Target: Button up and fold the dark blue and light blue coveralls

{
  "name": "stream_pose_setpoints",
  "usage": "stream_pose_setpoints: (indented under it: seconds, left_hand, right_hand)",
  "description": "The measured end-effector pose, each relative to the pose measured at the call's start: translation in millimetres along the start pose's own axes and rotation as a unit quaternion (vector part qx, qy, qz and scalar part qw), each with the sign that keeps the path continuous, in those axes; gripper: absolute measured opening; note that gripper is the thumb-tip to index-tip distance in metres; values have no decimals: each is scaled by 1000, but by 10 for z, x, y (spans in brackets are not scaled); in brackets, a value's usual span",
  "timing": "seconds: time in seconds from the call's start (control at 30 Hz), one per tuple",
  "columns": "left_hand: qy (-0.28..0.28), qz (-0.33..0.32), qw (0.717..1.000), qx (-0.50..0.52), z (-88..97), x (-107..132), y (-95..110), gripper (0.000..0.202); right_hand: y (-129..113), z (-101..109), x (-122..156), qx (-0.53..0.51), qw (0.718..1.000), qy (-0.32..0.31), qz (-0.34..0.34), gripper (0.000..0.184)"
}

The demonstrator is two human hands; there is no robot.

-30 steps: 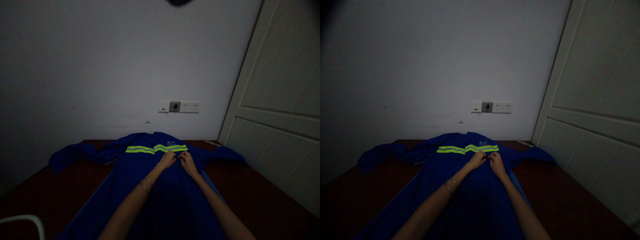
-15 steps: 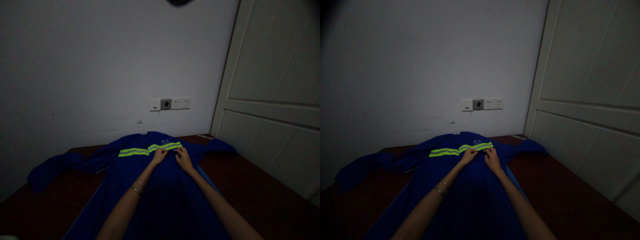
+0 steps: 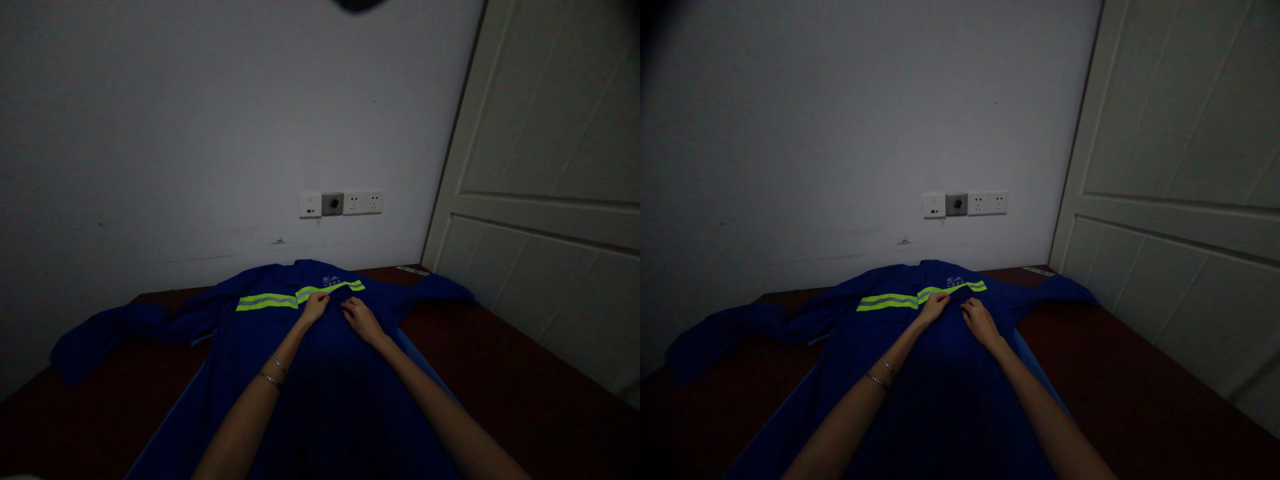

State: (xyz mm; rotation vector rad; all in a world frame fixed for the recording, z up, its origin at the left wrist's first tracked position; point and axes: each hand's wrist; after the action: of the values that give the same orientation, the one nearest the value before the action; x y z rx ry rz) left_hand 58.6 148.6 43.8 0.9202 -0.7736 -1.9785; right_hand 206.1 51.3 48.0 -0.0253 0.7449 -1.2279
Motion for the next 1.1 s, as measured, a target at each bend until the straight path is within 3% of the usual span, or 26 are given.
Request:
stream_pose_setpoints:
  seconds: [0.3, 0.63, 0.8, 1.1]
  left_hand:
    - [21, 37, 999, 27, -37, -49, 23, 21]
    - [46, 62, 997, 4, -72, -18, 111, 20]
    - [53, 57, 997, -6, -104, 7, 190, 20]
    - [31, 31, 998, 37, -101, 76, 250, 19]
  right_hand:
    - [7, 30, -117, 145, 984, -92, 40, 25]
    - [118, 7, -99, 83, 995, -37, 28, 19]
    - [111, 11, -110, 93, 994, -29, 50, 17]
    - [97, -25, -82, 119, 992, 15, 26, 19]
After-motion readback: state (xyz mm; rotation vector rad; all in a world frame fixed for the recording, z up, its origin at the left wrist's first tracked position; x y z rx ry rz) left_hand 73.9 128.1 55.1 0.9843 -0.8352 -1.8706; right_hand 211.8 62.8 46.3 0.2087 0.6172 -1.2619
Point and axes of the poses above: each hand's wrist, its own x-axis away from the middle knuckle, its own z-axis out of the back of the hand, y = z × x, and after that the axes turned 5 degrees about -x, right-handed
